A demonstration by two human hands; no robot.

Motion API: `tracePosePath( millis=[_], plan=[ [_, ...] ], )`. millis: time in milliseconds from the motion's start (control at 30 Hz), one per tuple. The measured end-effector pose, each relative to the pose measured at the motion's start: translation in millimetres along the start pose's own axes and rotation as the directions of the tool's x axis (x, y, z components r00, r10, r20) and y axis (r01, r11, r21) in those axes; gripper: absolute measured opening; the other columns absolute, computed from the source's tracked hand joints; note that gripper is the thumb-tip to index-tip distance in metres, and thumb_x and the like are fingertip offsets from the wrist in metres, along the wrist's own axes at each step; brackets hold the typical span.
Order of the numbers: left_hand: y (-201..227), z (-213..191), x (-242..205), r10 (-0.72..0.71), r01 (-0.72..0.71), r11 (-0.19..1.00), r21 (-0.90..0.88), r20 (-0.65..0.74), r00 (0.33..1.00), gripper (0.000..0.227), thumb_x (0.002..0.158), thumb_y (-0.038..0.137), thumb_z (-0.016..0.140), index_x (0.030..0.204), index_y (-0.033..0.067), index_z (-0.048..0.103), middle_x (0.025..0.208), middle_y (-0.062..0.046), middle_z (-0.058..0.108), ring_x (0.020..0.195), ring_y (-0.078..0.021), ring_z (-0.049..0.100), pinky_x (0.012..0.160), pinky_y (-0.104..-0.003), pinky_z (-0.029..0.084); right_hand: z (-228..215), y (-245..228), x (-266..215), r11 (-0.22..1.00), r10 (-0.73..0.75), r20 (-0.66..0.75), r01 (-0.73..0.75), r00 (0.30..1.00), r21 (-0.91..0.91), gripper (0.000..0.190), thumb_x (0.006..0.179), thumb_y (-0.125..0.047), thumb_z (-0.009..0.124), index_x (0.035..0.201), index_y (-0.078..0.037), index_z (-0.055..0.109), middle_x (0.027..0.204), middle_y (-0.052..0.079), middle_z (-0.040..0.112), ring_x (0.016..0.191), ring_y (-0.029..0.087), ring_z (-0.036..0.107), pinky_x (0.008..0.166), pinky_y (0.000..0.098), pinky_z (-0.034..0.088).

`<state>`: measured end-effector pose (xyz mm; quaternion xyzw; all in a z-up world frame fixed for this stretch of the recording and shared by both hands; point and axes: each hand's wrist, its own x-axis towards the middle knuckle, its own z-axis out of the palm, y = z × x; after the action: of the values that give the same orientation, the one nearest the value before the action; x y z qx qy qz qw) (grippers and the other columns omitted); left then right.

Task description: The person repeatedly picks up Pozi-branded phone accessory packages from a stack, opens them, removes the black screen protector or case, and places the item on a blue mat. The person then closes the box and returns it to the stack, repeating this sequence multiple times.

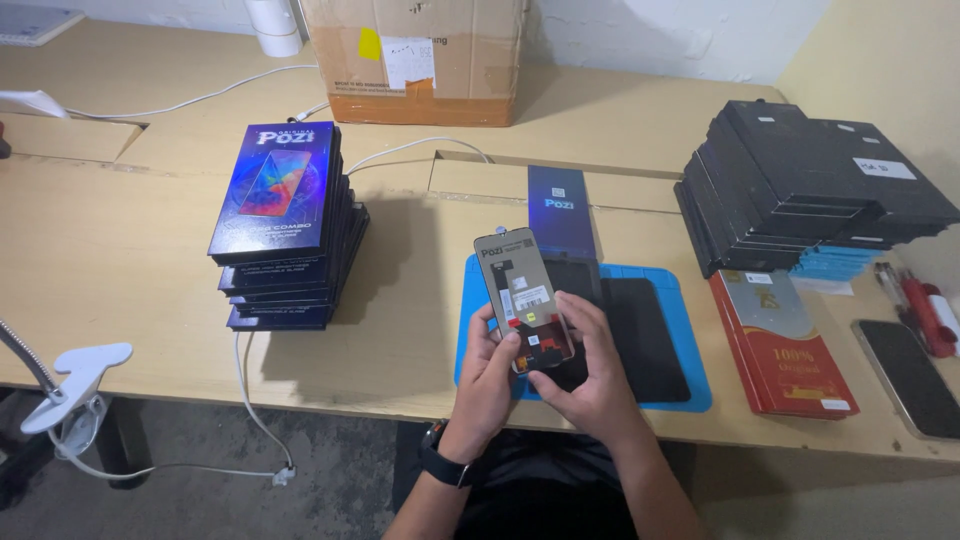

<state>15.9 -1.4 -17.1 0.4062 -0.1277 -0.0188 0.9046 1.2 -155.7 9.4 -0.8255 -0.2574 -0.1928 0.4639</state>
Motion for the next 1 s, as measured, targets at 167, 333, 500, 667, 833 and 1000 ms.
tracePosePath(
  millis=[167, 333, 500, 667, 833, 1000],
  plan=[
    [6.0, 3.3, -1.5, -0.031, 0.03, 0.995, 0.1, 0.008, 0.999, 0.045, 0.104, 0.016, 0.048, 0.147, 0.0091, 0.037, 0.133, -0.019, 0.062, 0.114, -0.0246, 0.066, 0.095, -0.037, 0.06, 0.7, 1.9, 0.1, 0.998, 0.061, -0.006, -0.061, 0.998, -0.006, 0.079, 0.085, -0.02, 0.079, 0.153, -0.014, 0.038, 0.153, 0.016, 0.039, 0.138, 0.029, 0.05, 0.098, 0.0348, 0.062],
    [2.7, 1.0, -0.7, -0.033, 0.032, 0.998, 0.062, 0.007, 0.999, 0.046, 0.104, 0.015, 0.049, 0.148, 0.0076, 0.038, 0.13, -0.019, 0.064, 0.112, -0.025, 0.068, 0.094, -0.036, 0.06, 0.1, 0.1, 1.2, 0.996, 0.067, -0.019, -0.066, 0.998, 0.052, 0.074, 0.087, -0.018, 0.075, 0.151, -0.013, 0.039, 0.15, 0.015, 0.042, 0.127, 0.025, 0.056, 0.094, 0.032, 0.062],
    [-5.1, -2.9, 2.2, 0.03, -0.03, 1.0, 0.008, 0.022, 0.999, 0.05, 0.104, 0.018, 0.052, 0.15, 0.0049, 0.04, 0.136, -0.018, 0.063, 0.116, -0.0241, 0.066, 0.095, -0.037, 0.06, -1.0, -0.1, 0.5, 0.985, 0.109, -0.036, -0.103, 0.993, 0.141, 0.067, 0.089, -0.015, 0.07, 0.15, -0.011, 0.042, 0.144, 0.014, 0.047, 0.114, 0.023, 0.062, 0.09, 0.0317, 0.062],
    [3.5, 1.4, 2.1, -0.041, 0.042, 0.998, -0.043, 0.023, 0.999, 0.055, 0.103, 0.019, 0.051, 0.155, 0.0079, 0.039, 0.141, -0.016, 0.061, 0.118, -0.0259, 0.067, 0.088, -0.039, 0.063, -1.5, 3.2, -0.1, 0.975, 0.132, -0.049, -0.121, 0.99, 0.186, 0.06, 0.091, -0.016, 0.066, 0.148, -0.01, 0.045, 0.14, 0.014, 0.052, 0.115, 0.022, 0.063, 0.091, 0.0327, 0.06],
    [5.8, 2.5, 3.5, -0.085, 0.085, 0.993, -0.081, 0.008, 0.996, 0.058, 0.102, 0.021, 0.052, 0.157, 0.0086, 0.039, 0.141, -0.016, 0.062, 0.117, -0.0251, 0.067, 0.084, -0.038, 0.065, -1.5, 9.6, -1.2, 0.983, 0.116, -0.068, -0.105, 0.991, 0.154, 0.055, 0.093, -0.018, 0.063, 0.145, -0.009, 0.049, 0.136, 0.013, 0.055, 0.112, 0.022, 0.066, 0.091, 0.0335, 0.06],
    [8.8, 4.2, 5.0, -0.101, 0.099, 0.987, -0.13, -0.009, 0.995, 0.056, 0.101, 0.02, 0.053, 0.154, 0.006, 0.044, 0.136, -0.016, 0.065, 0.115, -0.0257, 0.068, 0.082, -0.038, 0.066, -0.6, 13.3, -1.7, 0.983, 0.123, -0.08, -0.111, 0.989, 0.144, 0.051, 0.093, -0.02, 0.063, 0.142, -0.01, 0.052, 0.137, 0.013, 0.055, 0.116, 0.022, 0.063, 0.093, 0.0334, 0.057]
  ],
)
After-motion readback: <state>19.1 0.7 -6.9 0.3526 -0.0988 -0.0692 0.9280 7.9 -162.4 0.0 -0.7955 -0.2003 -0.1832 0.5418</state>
